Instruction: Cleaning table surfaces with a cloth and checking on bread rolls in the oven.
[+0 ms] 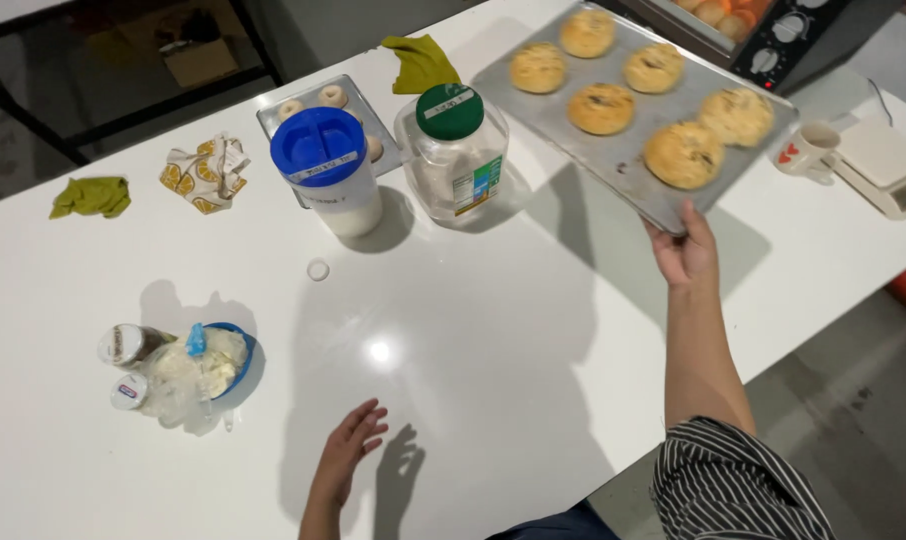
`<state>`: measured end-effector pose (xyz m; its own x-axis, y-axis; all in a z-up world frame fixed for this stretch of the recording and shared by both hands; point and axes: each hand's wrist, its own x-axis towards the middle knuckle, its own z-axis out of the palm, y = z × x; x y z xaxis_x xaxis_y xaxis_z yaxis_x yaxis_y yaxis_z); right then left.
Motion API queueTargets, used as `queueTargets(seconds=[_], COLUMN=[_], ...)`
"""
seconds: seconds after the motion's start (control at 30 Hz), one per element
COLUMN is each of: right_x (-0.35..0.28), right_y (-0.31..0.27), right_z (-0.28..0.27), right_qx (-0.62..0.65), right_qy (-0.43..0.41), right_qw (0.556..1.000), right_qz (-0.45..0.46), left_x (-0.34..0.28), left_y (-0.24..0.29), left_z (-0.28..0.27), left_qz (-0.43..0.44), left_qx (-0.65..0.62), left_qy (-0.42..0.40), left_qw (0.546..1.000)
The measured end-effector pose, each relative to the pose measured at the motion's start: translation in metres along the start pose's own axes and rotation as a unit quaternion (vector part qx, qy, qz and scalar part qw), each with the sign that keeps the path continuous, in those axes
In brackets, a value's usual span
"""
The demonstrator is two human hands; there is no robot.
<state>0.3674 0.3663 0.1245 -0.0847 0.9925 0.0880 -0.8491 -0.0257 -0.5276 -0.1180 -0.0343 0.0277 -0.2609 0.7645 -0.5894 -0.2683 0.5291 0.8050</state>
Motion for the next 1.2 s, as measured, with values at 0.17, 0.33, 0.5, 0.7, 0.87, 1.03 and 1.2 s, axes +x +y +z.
queueTargets(seconds=[0.17, 0.33, 0.5, 0.7, 0.87, 1.03, 1.2], right_x=[0.043, 0.085, 0.107, 0.120, 0.158, 0.165, 0.167], right_y=[-0.021, -0.010, 0.016, 0.035, 0.020, -0.003, -0.013], right_z=[-0.066, -0.148, -0.204, -0.205, -0.212, -0.213, -0.199], right_qx=[-0.004, 0.017, -0.009, -0.004, -0.186, -0.342, -0.582], right_qy=[0.003, 0.069, 0.146, 0.143, 0.153, 0.178, 0.171], right_qw=[1.000, 0.997, 0.986, 0.984, 0.940, 0.870, 0.693], right_qz=[-0.002, 0.034, 0.075, 0.110, 0.243, 0.306, 0.390], left_x=[0.048, 0.092, 0.165, 0.221, 0.259, 0.294, 0.322], left_y=[0.047, 0.115, 0.165, 0.252, 0.303, 0.338, 0.356], left_z=[0.061, 0.140, 0.190, 0.231, 0.242, 0.244, 0.249], left_qz=[0.039, 0.073, 0.203, 0.372, 0.420, 0.394, 0.300], left_qx=[0.031, 0.096, 0.194, 0.352, 0.421, 0.475, 0.491], left_qy=[0.011, 0.025, 0.106, 0.243, 0.302, 0.331, 0.324], left_qw=[0.999, 0.992, 0.954, 0.824, 0.745, 0.713, 0.751])
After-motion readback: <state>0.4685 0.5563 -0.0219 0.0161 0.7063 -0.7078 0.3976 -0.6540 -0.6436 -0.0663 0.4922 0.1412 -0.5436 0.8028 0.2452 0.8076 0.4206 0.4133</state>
